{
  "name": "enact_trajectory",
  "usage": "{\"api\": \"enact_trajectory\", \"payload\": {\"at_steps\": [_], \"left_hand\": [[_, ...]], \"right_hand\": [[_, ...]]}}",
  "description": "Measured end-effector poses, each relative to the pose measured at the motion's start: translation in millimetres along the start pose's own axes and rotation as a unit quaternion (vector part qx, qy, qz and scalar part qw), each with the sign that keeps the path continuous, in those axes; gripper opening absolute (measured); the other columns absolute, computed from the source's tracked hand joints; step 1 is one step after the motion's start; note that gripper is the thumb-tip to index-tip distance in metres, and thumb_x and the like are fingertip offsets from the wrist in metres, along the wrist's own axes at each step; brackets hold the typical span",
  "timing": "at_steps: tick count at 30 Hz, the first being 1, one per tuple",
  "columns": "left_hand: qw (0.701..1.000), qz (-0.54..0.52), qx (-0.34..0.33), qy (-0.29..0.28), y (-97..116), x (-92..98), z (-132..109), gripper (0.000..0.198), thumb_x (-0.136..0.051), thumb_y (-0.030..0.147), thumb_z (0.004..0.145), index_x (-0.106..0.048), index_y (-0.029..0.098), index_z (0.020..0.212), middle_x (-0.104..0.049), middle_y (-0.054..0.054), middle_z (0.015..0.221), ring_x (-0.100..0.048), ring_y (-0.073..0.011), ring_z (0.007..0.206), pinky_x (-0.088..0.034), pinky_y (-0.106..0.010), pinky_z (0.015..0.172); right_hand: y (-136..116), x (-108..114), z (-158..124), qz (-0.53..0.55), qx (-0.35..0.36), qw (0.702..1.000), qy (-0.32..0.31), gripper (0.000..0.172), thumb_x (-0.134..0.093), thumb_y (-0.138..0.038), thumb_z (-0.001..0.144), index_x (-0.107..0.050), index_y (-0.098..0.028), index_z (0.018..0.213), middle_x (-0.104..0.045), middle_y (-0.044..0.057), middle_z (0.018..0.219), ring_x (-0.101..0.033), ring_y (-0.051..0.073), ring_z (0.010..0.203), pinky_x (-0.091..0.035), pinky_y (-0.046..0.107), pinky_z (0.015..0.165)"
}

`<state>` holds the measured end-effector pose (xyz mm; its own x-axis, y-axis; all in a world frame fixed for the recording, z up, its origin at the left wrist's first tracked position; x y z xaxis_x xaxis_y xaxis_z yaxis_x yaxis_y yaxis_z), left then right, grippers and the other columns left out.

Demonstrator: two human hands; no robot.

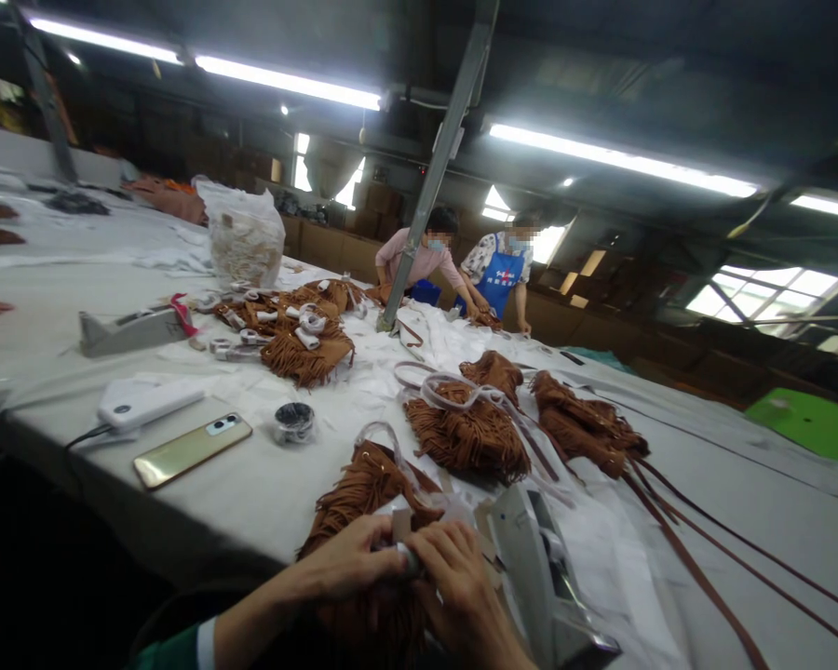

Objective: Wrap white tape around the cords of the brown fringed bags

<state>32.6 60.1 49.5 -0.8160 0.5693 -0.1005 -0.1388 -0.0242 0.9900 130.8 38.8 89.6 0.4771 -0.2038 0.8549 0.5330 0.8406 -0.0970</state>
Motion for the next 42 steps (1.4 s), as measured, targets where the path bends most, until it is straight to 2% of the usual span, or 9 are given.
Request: {"api": "enact_trajectory", "payload": {"at_steps": [5,10,13,16,20,26,32,36,42], "left_hand": [[0.994,0.036,0.079,0.062,-23,11.9,1,0.037,-0.044,0.052,0.085,-0.051,0.016,0.077,-0.048,0.001,0.068,-0.041,-0.0126,0.060,-0.034,-0.024,0.057],[0.976,0.171,0.030,0.131,-14,17.4,6,0.038,-0.037,0.047,0.089,-0.050,0.018,0.069,-0.050,0.000,0.069,-0.044,-0.0148,0.064,-0.035,-0.027,0.064],[0.972,0.171,0.032,0.155,-18,18.7,9,0.039,-0.036,0.047,0.089,-0.046,0.018,0.064,-0.048,0.000,0.066,-0.042,-0.0145,0.062,-0.035,-0.027,0.063],[0.982,0.135,0.045,0.121,-18,11.4,7,0.039,-0.035,0.049,0.088,-0.048,0.018,0.069,-0.045,0.001,0.062,-0.040,-0.0132,0.057,-0.034,-0.025,0.055],[0.994,0.102,0.026,0.023,-2,-8.3,0,0.017,-0.051,0.033,0.082,-0.055,0.016,0.081,-0.047,0.003,0.070,-0.041,-0.0116,0.062,-0.034,-0.022,0.057],[0.982,0.172,0.026,0.072,4,0.1,-9,0.019,-0.053,0.026,0.080,-0.065,0.014,0.088,-0.057,0.000,0.075,-0.048,-0.0145,0.068,-0.038,-0.023,0.062],[0.988,0.146,-0.008,0.041,14,-5.8,-6,0.027,-0.054,0.033,0.082,-0.067,0.014,0.096,-0.067,-0.004,0.090,-0.058,-0.0209,0.082,-0.044,-0.027,0.074],[0.981,0.189,-0.013,0.039,13,-4.9,-7,0.021,-0.053,0.026,0.080,-0.066,0.015,0.094,-0.065,-0.002,0.086,-0.057,-0.0198,0.083,-0.043,-0.027,0.078],[0.986,0.112,0.082,0.093,-24,4.4,-8,0.022,-0.056,0.038,0.080,-0.053,0.016,0.080,-0.049,0.005,0.057,-0.044,-0.0087,0.046,-0.033,-0.020,0.043]], "right_hand": [[0,-11,0,-0.001,-0.001,1.000,-0.024,0.026,-0.047,-0.009,0.080,-0.055,-0.020,0.102,-0.063,0.005,0.093,-0.054,0.021,0.089,-0.039,0.041,0.089],[2,-15,8,0.005,-0.008,0.998,-0.055,0.024,-0.049,-0.012,0.077,-0.055,-0.020,0.099,-0.060,0.005,0.092,-0.051,0.022,0.087,-0.040,0.039,0.085],[3,-13,12,0.014,-0.018,0.997,-0.075,0.023,-0.050,-0.011,0.075,-0.055,-0.020,0.095,-0.059,0.005,0.090,-0.050,0.021,0.086,-0.041,0.038,0.083],[4,-13,12,0.016,-0.028,0.995,-0.095,0.023,-0.050,-0.009,0.072,-0.056,-0.020,0.091,-0.058,0.004,0.089,-0.050,0.021,0.085,-0.040,0.038,0.083],[1,-14,8,0.016,-0.020,0.997,-0.074,0.018,-0.051,-0.010,0.072,-0.057,-0.020,0.086,-0.059,0.005,0.084,-0.051,0.021,0.081,-0.040,0.037,0.079],[8,-2,5,0.148,-0.084,0.984,-0.044,0.017,-0.057,-0.015,0.078,-0.060,-0.021,0.093,-0.066,0.005,0.088,-0.060,0.021,0.082,-0.048,0.034,0.074],[24,12,5,0.252,-0.183,0.950,-0.012,0.047,-0.062,-0.020,0.080,-0.051,-0.021,0.126,-0.068,0.008,0.106,-0.063,0.022,0.101,-0.050,0.036,0.088],[20,6,12,0.249,-0.161,0.955,-0.022,0.015,-0.061,-0.017,0.081,-0.069,-0.023,0.092,-0.070,0.003,0.086,-0.065,0.018,0.082,-0.052,0.031,0.075],[10,12,17,0.196,-0.077,0.977,0.024,0.017,-0.054,-0.011,0.083,-0.067,-0.021,0.083,-0.069,0.002,0.075,-0.064,0.016,0.071,-0.049,0.030,0.070]]}}
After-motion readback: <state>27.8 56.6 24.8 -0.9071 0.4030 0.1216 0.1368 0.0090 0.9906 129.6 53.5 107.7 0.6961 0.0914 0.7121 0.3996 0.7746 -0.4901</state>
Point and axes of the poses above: each hand's wrist, its own z-axis towards the middle knuckle, its own x-axis out of the back of the hand, y = z × x, the point moved 8 cm from there along z, towards the middle knuckle
